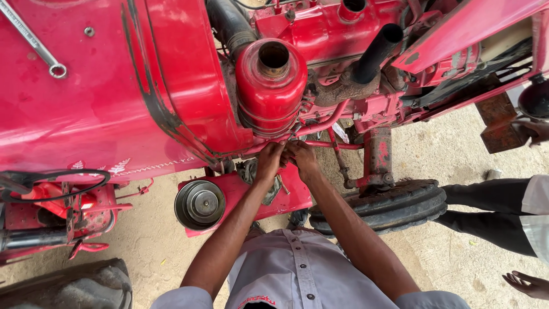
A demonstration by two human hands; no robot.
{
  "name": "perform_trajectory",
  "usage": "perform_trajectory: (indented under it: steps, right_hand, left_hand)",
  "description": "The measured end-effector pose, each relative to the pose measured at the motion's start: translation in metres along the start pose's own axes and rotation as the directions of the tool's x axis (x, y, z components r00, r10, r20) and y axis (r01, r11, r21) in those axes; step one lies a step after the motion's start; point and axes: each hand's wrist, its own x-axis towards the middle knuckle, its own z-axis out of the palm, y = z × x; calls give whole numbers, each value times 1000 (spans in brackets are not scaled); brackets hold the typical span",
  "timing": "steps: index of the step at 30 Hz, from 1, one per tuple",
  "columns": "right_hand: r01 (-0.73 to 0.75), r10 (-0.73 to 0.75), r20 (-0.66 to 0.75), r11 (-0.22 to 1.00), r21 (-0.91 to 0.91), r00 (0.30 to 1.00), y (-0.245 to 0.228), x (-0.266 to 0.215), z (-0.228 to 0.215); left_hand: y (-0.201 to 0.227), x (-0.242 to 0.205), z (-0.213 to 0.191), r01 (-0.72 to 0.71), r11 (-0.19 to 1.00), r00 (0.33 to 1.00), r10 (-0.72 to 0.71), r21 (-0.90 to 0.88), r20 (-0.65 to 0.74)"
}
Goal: Cleaning and reassembling tractor engine components including an air filter housing.
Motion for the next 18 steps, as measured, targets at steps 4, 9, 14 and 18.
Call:
perform_trajectory:
  steps: [4, 9, 14, 18]
  right_hand:
    - [-4, 5, 32, 999, -33, 999, -19, -31, 18]
    - [668, -431, 514, 545, -507, 742, 46, -28, -11]
    - [355, -169, 351, 736, -576, 921, -107, -150, 121]
    - [824, -390, 728, 319, -468, 564, -213, -191, 214]
  left_hand:
    - [-5, -13, -23, -44, 999, 999, 45, -16, 20]
    - [-25, -61, -65, -216, 962, 974, 201, 168, 101]
    - [78, -134, -85, -167, 986, 986, 167, -15, -6]
    - [186, -171, -88, -389, 904, 920, 390, -176, -34]
